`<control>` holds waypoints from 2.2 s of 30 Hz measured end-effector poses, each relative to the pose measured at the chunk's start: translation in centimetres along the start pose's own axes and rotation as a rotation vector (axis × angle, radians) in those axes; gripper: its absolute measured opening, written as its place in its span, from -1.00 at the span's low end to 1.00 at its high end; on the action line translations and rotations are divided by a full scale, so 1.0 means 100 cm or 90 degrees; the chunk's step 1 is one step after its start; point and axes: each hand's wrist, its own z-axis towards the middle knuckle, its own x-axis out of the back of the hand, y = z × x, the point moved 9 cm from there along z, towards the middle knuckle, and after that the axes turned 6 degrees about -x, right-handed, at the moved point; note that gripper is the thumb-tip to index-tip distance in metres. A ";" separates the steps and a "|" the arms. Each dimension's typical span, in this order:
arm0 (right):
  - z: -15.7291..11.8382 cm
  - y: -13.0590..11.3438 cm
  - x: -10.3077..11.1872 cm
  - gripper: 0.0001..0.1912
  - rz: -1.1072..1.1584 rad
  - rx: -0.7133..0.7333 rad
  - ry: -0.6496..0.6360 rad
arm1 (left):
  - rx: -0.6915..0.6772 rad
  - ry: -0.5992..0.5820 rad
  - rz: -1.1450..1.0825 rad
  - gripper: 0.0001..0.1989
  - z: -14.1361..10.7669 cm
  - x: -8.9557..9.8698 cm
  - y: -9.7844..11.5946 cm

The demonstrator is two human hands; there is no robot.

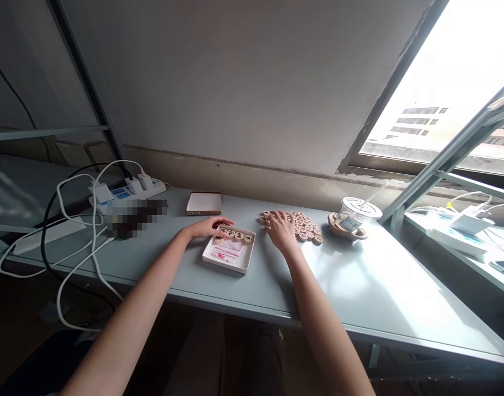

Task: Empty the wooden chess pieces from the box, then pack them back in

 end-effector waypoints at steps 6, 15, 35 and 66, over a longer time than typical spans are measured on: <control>-0.003 -0.017 0.007 -0.74 0.049 0.046 0.017 | 0.000 0.009 0.018 -0.51 0.004 -0.001 -0.004; 0.001 -0.020 0.003 -0.80 0.080 0.049 0.017 | 0.033 0.010 0.031 -0.42 0.005 -0.009 -0.006; -0.038 -0.108 0.042 -0.89 0.409 0.322 -0.088 | -0.009 0.012 0.030 -0.55 0.011 -0.005 -0.011; -0.028 -0.079 0.041 -0.81 0.255 0.295 -0.117 | -0.076 0.095 0.153 -0.63 0.015 -0.009 0.005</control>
